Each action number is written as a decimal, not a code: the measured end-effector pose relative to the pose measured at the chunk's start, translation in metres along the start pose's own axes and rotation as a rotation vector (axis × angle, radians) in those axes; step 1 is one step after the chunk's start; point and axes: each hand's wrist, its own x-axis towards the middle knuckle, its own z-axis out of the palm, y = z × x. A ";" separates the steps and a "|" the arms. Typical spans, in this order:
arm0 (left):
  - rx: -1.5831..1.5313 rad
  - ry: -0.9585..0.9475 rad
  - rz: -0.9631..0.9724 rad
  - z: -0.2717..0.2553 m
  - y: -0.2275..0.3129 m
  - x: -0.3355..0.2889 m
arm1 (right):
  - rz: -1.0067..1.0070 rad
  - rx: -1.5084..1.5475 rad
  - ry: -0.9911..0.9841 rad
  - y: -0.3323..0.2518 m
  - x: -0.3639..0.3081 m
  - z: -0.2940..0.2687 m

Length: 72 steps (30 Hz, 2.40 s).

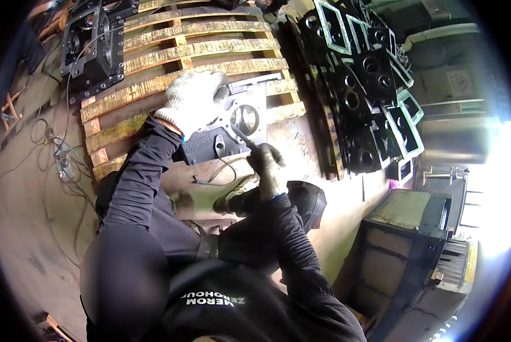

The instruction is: The person uses an angle grinder to smooth the edges and flat surfaces of a black metal component on a wooden pallet, then uses a hand tool to scrape and deburr the interior circular openings of the part.

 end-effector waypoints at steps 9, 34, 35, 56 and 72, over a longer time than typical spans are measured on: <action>0.067 -0.080 0.045 0.007 0.004 0.001 | 0.605 0.423 -0.336 0.021 -0.015 0.057; 0.135 0.132 0.048 -0.014 -0.012 -0.008 | 0.424 0.251 -0.154 0.009 0.007 0.079; 0.127 0.117 0.040 -0.017 -0.012 -0.007 | 0.417 0.290 -0.207 0.010 0.022 0.066; 0.195 0.101 0.060 -0.020 -0.010 -0.011 | 0.296 -0.677 -0.523 -0.062 0.076 0.040; 0.187 0.139 0.082 -0.021 -0.014 -0.017 | 0.223 -1.450 -0.605 -0.109 0.055 0.055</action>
